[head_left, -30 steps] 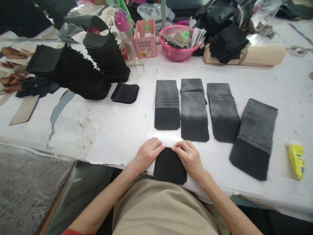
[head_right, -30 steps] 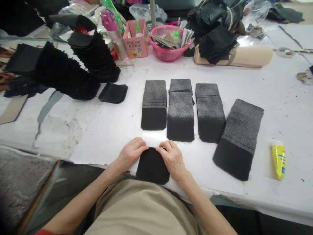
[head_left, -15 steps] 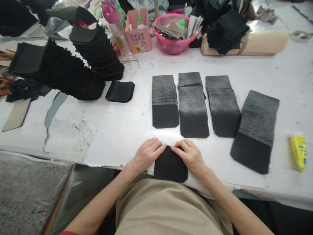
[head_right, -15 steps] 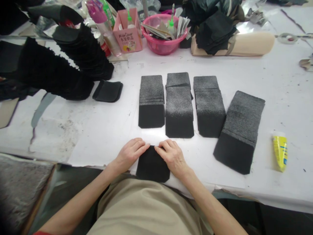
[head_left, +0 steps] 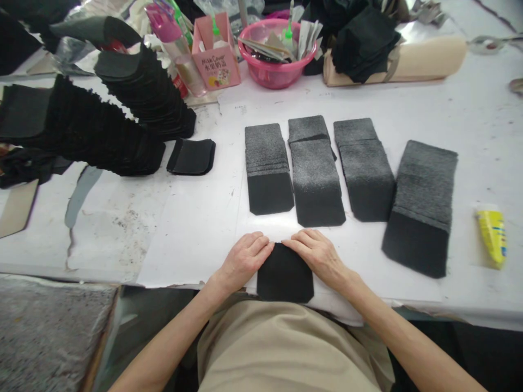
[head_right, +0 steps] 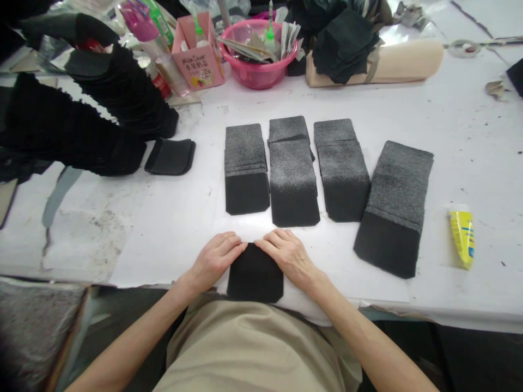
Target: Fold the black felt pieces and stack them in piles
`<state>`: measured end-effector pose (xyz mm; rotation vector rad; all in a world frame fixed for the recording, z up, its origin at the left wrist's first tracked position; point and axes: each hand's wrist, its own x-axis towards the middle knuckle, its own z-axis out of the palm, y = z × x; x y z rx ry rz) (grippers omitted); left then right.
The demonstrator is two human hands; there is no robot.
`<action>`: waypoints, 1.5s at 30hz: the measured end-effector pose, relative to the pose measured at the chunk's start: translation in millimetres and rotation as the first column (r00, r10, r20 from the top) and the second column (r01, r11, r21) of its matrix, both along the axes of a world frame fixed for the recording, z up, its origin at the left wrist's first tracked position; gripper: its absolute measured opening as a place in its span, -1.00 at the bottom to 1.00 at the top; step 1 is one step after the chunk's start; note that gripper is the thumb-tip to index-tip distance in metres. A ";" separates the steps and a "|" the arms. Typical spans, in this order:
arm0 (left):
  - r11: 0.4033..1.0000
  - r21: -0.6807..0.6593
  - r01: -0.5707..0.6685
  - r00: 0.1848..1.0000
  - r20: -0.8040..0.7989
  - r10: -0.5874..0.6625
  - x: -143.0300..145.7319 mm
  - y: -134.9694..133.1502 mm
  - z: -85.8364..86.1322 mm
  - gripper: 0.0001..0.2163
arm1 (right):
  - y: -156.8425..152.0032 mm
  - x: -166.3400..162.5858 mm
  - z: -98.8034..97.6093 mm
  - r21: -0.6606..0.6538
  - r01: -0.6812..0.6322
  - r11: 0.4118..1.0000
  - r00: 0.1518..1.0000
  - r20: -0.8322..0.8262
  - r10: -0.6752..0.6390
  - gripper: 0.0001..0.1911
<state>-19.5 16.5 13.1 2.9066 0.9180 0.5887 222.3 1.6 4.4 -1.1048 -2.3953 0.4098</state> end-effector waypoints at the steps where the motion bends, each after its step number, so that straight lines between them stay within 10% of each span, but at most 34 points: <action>1: 1.000 -0.002 0.000 1.000 -0.001 0.000 0.0 0.2 0.3 -0.85 | 0.8 0.4 0.4 -0.006 0.000 1.000 1.000 -0.001 0.000 -0.75; 45: 0.994 -0.108 -0.014 0.999 0.027 0.017 -18.2 -9.9 -1.8 -0.75 | -2.2 29.3 0.0 -0.007 0.010 1.000 0.999 -0.046 -0.011 -0.70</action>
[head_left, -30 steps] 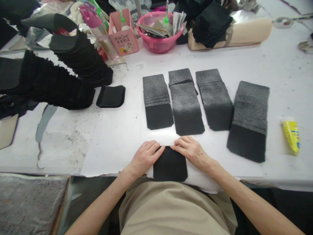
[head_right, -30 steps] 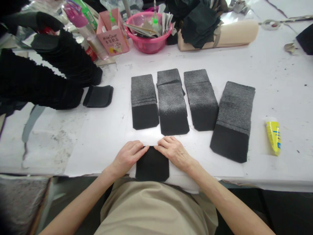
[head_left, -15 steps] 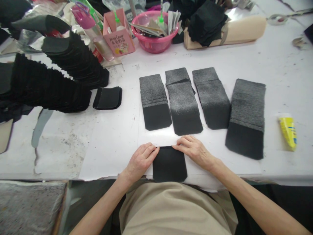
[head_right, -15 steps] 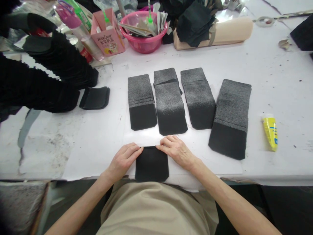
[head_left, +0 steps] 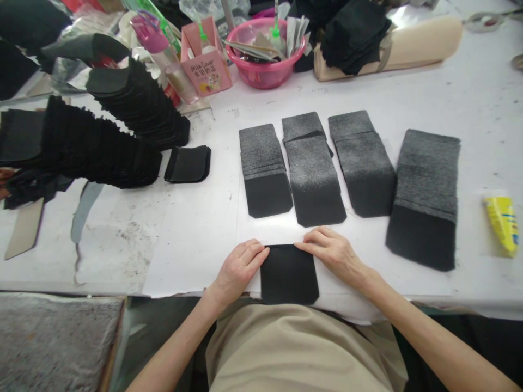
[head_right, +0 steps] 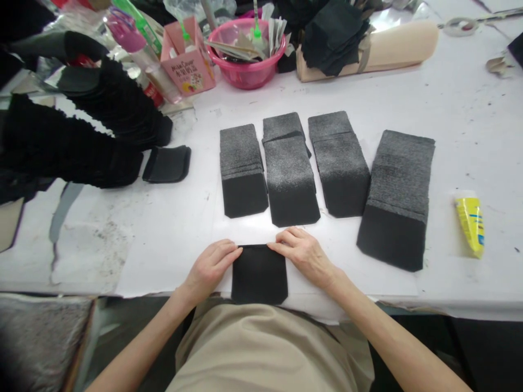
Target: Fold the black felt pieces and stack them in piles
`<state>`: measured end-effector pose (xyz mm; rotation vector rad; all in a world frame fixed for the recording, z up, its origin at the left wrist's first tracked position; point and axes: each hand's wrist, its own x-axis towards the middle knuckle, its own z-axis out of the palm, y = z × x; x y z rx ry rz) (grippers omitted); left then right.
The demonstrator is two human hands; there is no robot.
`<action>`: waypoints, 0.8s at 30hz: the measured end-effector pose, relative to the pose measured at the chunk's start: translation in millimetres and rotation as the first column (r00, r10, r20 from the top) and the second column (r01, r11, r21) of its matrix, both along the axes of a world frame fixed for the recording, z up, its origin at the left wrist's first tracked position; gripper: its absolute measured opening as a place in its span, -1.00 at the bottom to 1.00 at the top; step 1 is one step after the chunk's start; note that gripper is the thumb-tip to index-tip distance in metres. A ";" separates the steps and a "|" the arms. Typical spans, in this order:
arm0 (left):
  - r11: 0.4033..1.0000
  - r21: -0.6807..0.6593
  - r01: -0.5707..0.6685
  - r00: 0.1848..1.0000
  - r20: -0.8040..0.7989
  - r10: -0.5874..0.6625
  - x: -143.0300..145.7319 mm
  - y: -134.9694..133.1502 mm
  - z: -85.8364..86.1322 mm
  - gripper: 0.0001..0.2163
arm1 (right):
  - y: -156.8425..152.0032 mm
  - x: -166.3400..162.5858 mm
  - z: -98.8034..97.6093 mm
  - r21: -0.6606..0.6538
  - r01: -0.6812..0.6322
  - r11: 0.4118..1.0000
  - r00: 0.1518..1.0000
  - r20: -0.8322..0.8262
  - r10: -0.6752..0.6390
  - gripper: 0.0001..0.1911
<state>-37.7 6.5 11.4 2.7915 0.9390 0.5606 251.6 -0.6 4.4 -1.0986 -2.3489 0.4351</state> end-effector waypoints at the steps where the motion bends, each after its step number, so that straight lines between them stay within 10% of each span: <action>1: 1.000 0.013 0.004 0.999 -0.036 -0.004 1.8 0.8 1.6 -0.73 | -0.2 -0.1 -0.8 0.002 0.000 1.000 1.000 0.001 0.000 -0.70; 24: 0.997 0.028 0.072 0.897 -0.439 -0.053 39.9 3.0 20.5 -0.54 | -13.8 14.3 3.9 -0.020 0.039 0.999 0.998 0.050 -0.038 -0.68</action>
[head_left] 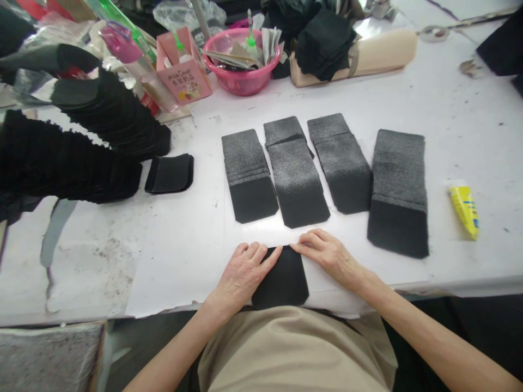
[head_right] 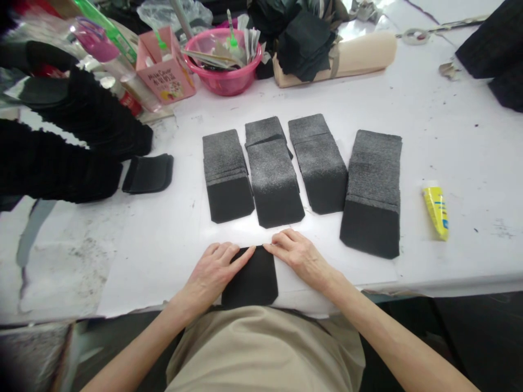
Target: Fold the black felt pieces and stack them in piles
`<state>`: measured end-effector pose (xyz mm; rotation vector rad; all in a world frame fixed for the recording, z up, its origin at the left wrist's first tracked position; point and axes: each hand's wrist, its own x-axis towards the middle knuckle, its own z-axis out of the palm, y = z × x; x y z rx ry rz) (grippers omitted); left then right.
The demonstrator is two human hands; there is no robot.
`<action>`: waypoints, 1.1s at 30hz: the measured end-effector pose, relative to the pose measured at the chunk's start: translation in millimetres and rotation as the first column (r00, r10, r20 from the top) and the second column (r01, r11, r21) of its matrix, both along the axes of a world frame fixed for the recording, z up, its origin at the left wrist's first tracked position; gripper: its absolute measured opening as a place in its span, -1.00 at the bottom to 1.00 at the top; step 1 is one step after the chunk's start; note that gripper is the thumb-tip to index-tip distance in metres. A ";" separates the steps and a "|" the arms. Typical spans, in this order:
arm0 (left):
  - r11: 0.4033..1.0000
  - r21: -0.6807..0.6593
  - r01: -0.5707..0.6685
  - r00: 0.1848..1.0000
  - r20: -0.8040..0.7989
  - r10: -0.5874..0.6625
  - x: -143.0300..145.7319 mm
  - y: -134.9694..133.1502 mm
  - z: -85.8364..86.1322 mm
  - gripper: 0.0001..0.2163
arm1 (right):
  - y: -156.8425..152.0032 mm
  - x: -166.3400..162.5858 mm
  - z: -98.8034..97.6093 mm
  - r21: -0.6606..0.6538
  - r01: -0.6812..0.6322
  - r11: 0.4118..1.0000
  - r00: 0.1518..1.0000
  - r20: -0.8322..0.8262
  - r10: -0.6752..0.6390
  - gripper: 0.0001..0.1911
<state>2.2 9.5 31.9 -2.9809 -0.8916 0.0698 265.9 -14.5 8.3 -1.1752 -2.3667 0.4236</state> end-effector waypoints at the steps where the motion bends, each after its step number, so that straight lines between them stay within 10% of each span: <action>1: 1.000 -0.007 -0.006 1.000 -0.008 0.006 1.1 0.0 1.2 -0.53 | -1.6 1.4 -0.3 -0.003 0.010 1.000 1.000 0.000 -0.010 -0.68; 11: 1.000 0.022 -0.023 1.000 -0.004 0.023 4.7 -0.2 -1.2 -0.50 | -4.8 -18.7 -4.0 0.048 0.213 0.976 0.975 -0.076 -0.209 -0.74; 23: 0.974 -0.103 -0.203 0.877 0.422 0.228 -49.3 -23.4 -18.4 -0.70 | -10.7 -25.3 -6.1 0.169 0.172 0.971 0.976 0.104 -0.191 -0.74; 28: 0.870 -0.371 -0.324 0.681 0.548 0.487 -44.3 -14.2 -13.9 -0.77 | -2.6 -30.9 4.8 0.008 0.189 0.982 0.981 0.038 -0.189 -0.86; 33: 0.921 -0.254 -0.296 0.807 0.449 0.383 -9.1 -1.5 -10.5 -0.81 | 9.0 -37.0 17.7 -0.178 0.204 0.963 0.979 0.045 -0.199 -0.83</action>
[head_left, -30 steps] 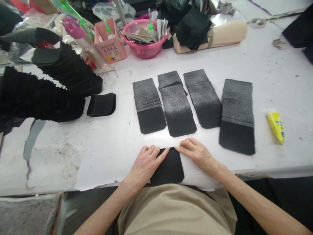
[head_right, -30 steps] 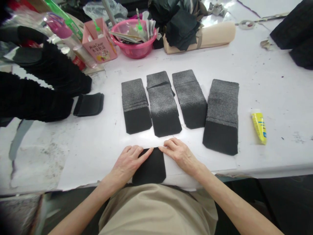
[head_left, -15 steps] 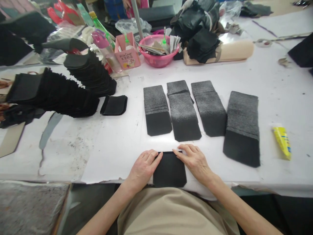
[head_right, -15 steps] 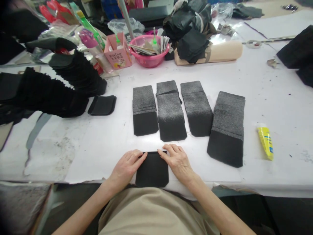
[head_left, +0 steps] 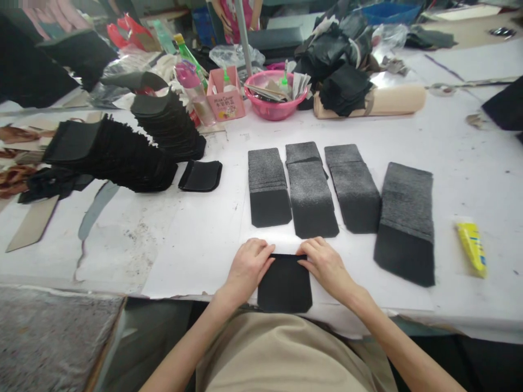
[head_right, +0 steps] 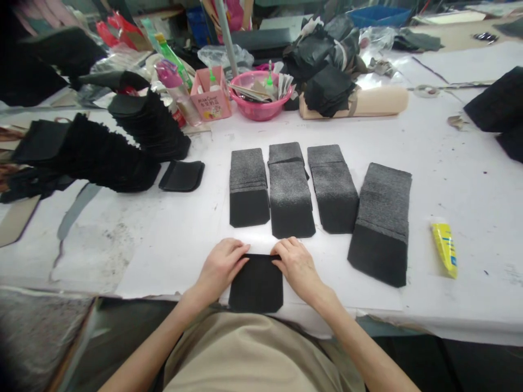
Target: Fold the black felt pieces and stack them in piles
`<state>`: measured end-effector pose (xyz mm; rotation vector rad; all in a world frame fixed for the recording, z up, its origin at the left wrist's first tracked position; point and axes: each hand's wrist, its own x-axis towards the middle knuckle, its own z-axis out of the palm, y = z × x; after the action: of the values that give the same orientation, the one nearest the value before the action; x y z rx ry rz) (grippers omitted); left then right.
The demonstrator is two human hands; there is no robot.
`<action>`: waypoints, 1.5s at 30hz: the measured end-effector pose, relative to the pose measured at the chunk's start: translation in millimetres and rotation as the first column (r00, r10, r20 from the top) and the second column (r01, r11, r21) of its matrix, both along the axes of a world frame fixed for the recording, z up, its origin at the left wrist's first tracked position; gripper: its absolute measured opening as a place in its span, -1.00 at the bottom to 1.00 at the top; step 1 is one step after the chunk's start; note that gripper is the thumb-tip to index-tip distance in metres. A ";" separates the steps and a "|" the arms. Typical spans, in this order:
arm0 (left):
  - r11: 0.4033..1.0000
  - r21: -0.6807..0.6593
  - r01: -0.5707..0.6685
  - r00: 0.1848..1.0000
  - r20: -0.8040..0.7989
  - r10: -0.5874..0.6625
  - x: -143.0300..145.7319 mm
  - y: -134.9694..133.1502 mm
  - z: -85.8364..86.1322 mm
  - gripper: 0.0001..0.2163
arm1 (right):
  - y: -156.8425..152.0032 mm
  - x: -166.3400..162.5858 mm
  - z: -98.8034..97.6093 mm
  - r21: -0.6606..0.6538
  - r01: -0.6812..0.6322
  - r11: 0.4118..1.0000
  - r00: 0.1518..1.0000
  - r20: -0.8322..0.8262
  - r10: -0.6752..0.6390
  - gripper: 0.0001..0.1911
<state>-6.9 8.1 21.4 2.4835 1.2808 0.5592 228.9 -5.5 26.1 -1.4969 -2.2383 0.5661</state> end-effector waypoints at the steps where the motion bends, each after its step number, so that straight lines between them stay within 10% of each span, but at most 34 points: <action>1: 0.999 0.016 0.032 0.998 -0.046 -0.032 8.0 1.4 -0.6 -0.80 | 0.8 -1.1 0.6 -0.026 0.004 1.000 1.000 -0.012 -0.004 -0.82; 9: 0.980 -0.173 0.095 0.994 0.071 -0.084 20.3 6.0 1.4 -0.85 | 0.8 4.9 -5.3 -0.044 0.047 0.998 0.987 -0.153 -0.053 -0.90; 13: 0.903 -0.414 -0.112 0.938 0.256 0.234 -31.6 13.3 8.0 -0.82 | 10.4 20.9 -5.0 0.184 0.146 0.972 0.989 0.006 -0.150 -0.92; 16: 0.775 -0.487 -0.403 0.738 0.328 0.590 -88.2 21.6 3.9 -0.72 | 16.9 29.1 -11.7 0.292 0.088 0.952 0.986 0.110 -0.125 -0.76; 19: 0.629 -0.331 -0.703 0.581 0.244 0.777 -135.0 24.9 -4.0 -0.64 | 19.2 32.3 -23.7 0.358 0.014 0.934 0.982 0.171 -0.081 -0.78; 22: 0.612 0.009 -0.791 0.612 -0.006 0.791 -151.2 21.3 -6.9 -0.64 | 18.6 32.5 -33.5 0.421 0.003 0.907 0.981 0.174 -0.083 -0.81; 26: 0.645 0.338 -0.685 0.653 -0.107 0.750 -123.4 16.8 -2.0 -0.62 | 17.9 30.2 -37.1 0.447 0.018 0.894 0.980 0.170 -0.104 -0.86; 32: 0.971 0.147 -0.189 0.981 -0.009 0.193 -27.5 19.9 -1.7 -0.80 | 20.9 27.7 -32.4 0.469 0.058 0.882 0.971 0.180 -0.160 -0.83; 37: 0.989 0.118 0.083 0.996 -0.023 -0.081 32.7 24.2 -12.5 -0.78 | 18.3 34.1 -26.8 0.395 0.056 0.917 0.983 0.140 -0.120 -0.82; 45: 0.999 -0.003 0.042 0.986 0.163 -0.041 41.7 32.4 -13.5 -0.78 | 16.8 33.0 -33.4 0.407 0.002 0.913 0.962 0.249 -0.113 -0.79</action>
<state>34.8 40.5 8.0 2.3969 1.1648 0.7298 261.8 11.3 -7.4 -1.4792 -2.3110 -0.1299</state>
